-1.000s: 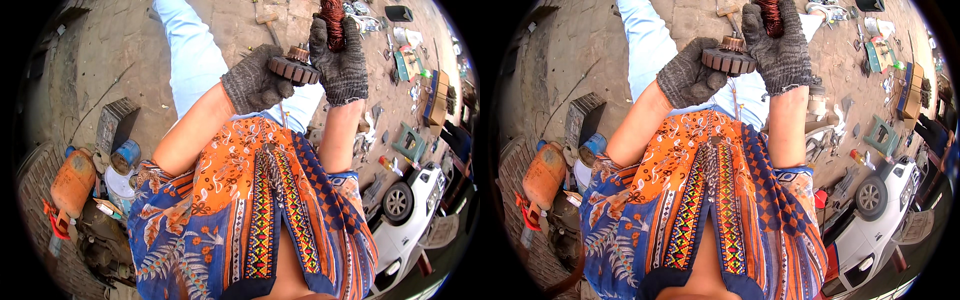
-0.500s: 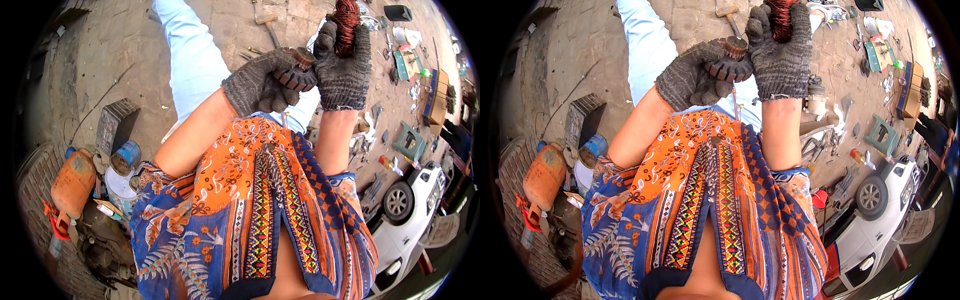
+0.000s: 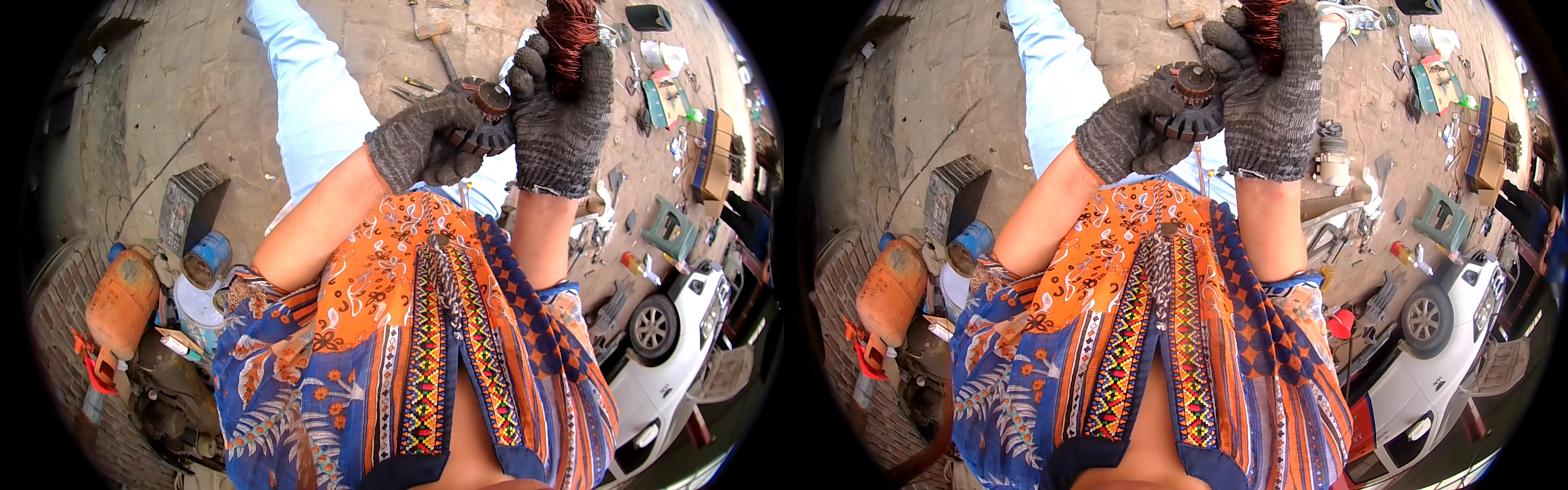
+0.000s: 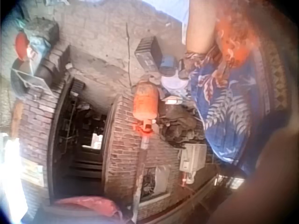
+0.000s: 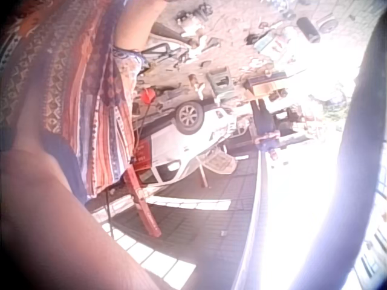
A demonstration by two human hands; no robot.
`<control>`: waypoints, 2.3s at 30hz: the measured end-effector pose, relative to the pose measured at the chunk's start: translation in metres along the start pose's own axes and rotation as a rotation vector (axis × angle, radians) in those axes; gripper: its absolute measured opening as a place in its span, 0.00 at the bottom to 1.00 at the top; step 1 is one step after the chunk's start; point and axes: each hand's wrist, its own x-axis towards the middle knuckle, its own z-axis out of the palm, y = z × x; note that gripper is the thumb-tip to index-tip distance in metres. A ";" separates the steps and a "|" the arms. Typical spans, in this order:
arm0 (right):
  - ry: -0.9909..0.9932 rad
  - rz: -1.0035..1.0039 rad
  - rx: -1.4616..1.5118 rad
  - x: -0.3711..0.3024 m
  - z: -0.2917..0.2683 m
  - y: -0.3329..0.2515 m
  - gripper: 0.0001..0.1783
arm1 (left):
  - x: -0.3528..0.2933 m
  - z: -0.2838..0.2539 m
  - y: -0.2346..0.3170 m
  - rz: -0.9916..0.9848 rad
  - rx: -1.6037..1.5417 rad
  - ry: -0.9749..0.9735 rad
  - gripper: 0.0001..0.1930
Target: The person sits on the ground and uses a screwdriver to adjust a motor stator, then picks up a coil of copper wire and wraps it around the stator slots. The person continues to wind the wire and uses the screwdriver to tuck the wire into the slots.
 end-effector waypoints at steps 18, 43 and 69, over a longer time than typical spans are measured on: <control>-0.354 0.214 0.717 -0.015 0.020 -0.031 0.25 | -0.005 0.035 0.002 1.286 1.156 0.400 0.29; -0.445 0.211 0.899 -0.020 0.039 -0.034 0.13 | -0.012 0.020 0.014 1.028 0.771 -0.208 0.49; -0.044 -0.221 -0.162 -0.027 0.014 -0.045 0.30 | -0.038 0.060 0.015 0.445 0.092 -0.144 0.37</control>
